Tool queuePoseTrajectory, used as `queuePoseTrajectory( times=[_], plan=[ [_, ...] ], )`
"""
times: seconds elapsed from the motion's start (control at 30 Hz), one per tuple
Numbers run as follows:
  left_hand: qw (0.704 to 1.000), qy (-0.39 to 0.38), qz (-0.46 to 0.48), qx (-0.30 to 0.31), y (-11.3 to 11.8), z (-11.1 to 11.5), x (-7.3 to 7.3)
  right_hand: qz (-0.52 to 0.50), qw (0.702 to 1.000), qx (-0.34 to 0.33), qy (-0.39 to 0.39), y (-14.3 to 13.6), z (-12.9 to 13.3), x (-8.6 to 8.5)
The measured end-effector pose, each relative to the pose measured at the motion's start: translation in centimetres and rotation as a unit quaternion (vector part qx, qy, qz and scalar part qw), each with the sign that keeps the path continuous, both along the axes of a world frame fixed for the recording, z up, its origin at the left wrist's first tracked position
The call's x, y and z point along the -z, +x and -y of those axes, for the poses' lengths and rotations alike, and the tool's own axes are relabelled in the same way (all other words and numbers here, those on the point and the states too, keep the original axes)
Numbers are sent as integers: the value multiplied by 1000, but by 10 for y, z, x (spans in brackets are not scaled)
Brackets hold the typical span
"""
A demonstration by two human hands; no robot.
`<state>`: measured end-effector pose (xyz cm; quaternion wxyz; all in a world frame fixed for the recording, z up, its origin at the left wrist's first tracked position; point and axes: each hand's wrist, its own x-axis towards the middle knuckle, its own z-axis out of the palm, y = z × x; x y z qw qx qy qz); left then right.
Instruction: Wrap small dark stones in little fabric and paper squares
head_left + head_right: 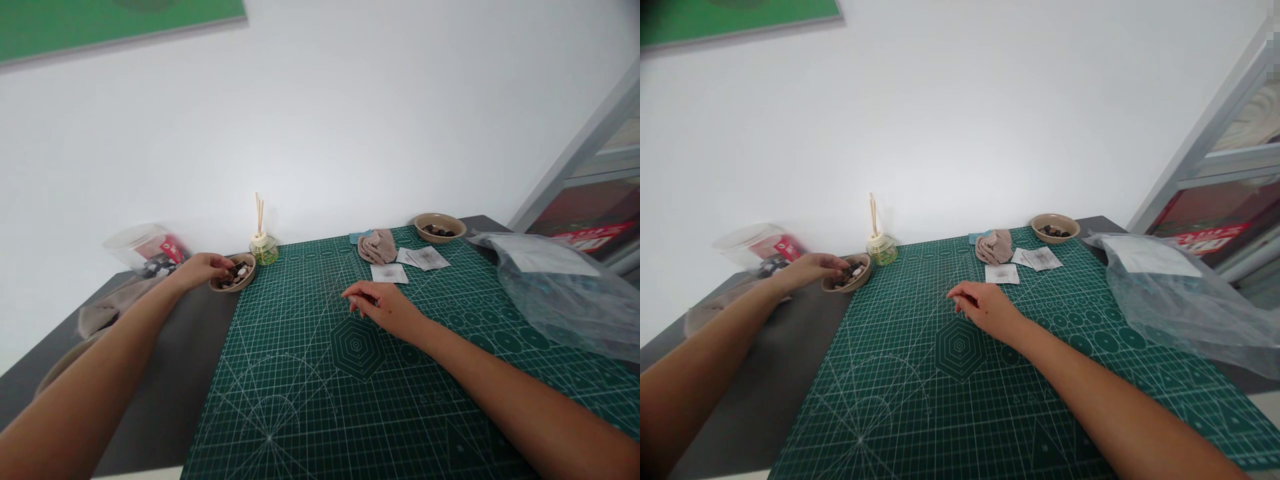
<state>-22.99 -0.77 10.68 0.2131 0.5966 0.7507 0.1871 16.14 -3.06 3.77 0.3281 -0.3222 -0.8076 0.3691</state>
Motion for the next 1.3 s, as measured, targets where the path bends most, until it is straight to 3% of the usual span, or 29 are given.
queuePoseTrajectory(
  times=[0.33,0.47,0.6,0.87,1.1,1.3],
  plan=[
    [987,-10,-59,150,25,-13,21,5,1000,-2,6,1,0,2],
    [983,12,-101,153,27,-15,21,5,1000,-1,2,1,-1,2],
    [985,33,-119,119,19,-13,21,7,1000,0,4,1,0,0],
    [994,27,-79,71,-8,-11,16,13,1000,-5,8,2,-1,1],
    [988,8,-107,107,-15,-11,12,15,1000,-4,3,2,-1,2],
    [966,-16,-185,181,-4,-16,15,14,1000,-8,4,1,0,0]
  ],
)
